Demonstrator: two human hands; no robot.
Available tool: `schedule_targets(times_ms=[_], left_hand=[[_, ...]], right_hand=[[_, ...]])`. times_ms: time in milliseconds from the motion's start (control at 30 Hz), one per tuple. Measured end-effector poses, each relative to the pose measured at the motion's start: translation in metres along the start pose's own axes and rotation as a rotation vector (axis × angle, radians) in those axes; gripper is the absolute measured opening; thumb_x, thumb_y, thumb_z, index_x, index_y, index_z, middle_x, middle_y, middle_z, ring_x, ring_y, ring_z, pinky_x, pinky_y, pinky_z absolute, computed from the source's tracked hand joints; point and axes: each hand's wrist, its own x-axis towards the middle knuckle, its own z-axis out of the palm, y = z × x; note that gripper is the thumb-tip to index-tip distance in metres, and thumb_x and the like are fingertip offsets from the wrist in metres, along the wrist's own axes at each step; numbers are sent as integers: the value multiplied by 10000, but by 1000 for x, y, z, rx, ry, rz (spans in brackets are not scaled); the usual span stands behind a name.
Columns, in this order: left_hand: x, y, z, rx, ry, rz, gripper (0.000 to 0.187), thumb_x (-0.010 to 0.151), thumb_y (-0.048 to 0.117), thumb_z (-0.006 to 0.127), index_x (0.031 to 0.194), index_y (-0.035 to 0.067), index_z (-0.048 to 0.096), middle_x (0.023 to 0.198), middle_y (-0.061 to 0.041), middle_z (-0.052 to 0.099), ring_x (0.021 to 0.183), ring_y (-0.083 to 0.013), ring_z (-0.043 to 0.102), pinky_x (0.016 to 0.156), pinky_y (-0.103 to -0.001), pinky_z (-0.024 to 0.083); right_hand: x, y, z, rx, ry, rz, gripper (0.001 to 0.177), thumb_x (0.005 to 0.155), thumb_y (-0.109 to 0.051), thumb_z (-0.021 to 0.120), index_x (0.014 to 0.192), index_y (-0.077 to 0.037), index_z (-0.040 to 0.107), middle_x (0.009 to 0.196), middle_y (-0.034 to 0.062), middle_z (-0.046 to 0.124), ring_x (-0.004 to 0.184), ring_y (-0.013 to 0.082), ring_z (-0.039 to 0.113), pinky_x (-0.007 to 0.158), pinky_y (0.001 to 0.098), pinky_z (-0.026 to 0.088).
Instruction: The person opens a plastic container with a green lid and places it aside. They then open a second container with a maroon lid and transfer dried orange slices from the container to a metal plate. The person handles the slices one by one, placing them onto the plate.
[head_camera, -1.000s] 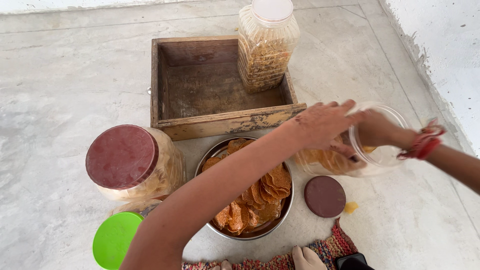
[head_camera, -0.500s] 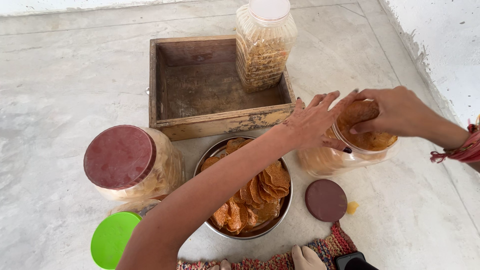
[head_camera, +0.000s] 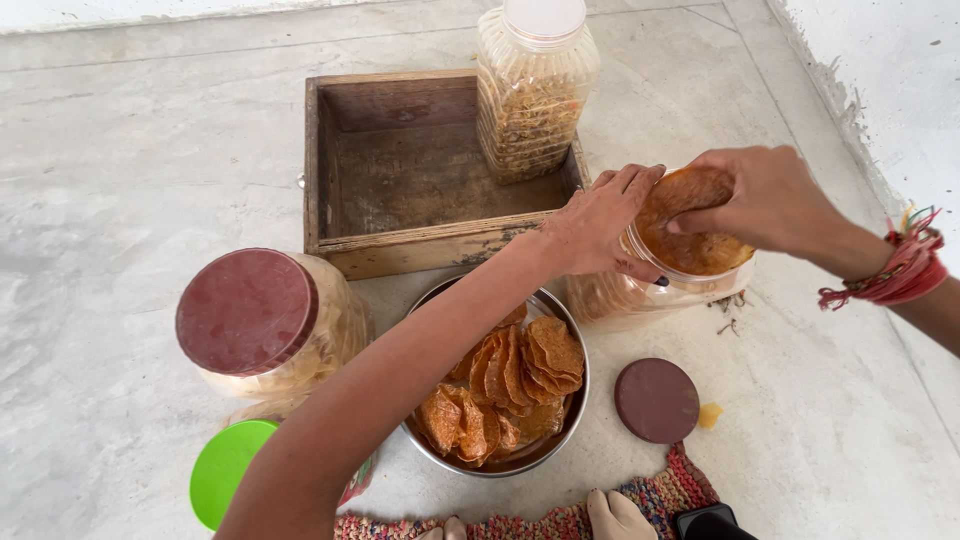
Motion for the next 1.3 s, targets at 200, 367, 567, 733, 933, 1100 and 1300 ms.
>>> schedule_targets(times_ms=[200, 367, 567, 733, 933, 1100, 1300], left_hand=[[7, -13, -1, -131, 103, -21, 1362, 566, 693, 873, 1562, 34, 218, 1519, -184, 404, 1391, -421, 410, 1124, -548, 427], [12, -17, -2, -151, 66, -29, 1362, 546, 667, 912, 1538, 39, 221, 1516, -177, 397, 1410, -405, 391, 1138, -542, 406], [24, -13, -16, -540, 148, 31, 1160, 693, 438, 935, 1535, 67, 229, 1567, -185, 401, 1484, -357, 353, 1222, -526, 264], [20, -6, -42, -808, 193, -53, 1078, 673, 363, 893, 1522, 93, 286, 1385, -184, 593, 1323, -311, 539, 1130, -478, 436], [-20, 5, -76, -957, 40, -27, 658, 838, 221, 810, 1403, -7, 561, 1104, -194, 800, 858, -272, 736, 742, -341, 647], [-82, -12, -96, -1122, -137, -159, 524, 845, 151, 761, 1306, -6, 568, 1161, -203, 756, 1002, -244, 789, 782, -323, 670], [-146, -64, -80, -982, -485, -505, 602, 819, 185, 787, 1311, -114, 610, 1352, -263, 648, 1175, -373, 710, 830, -400, 647]], right_hand=[[10, 11, -23, 325, 87, 45, 541, 717, -114, 869, 1205, 26, 680, 985, 205, 770, 805, 292, 776, 697, 372, 643], [8, 26, -29, 570, 158, 6, 481, 724, -5, 839, 1164, 99, 675, 1048, 230, 749, 906, 289, 765, 791, 394, 640], [3, 32, -56, 610, 237, -106, 457, 789, -5, 802, 1205, 103, 645, 1109, 245, 724, 959, 303, 750, 819, 426, 599], [-4, 16, -79, 574, 240, -151, 450, 814, -17, 773, 1225, 72, 613, 1098, 247, 709, 971, 323, 734, 784, 456, 588], [-18, -21, -86, 574, 170, -85, 435, 823, 1, 756, 1217, 96, 599, 1094, 293, 709, 994, 360, 736, 810, 493, 583], [-25, -60, -53, 812, -39, -141, 479, 754, -24, 755, 1215, 46, 641, 1138, 196, 732, 1016, 283, 737, 900, 449, 599], [-13, -111, 55, 1113, -474, 85, 613, 694, -65, 798, 1272, 18, 611, 1209, 144, 712, 1116, 274, 703, 961, 405, 608]])
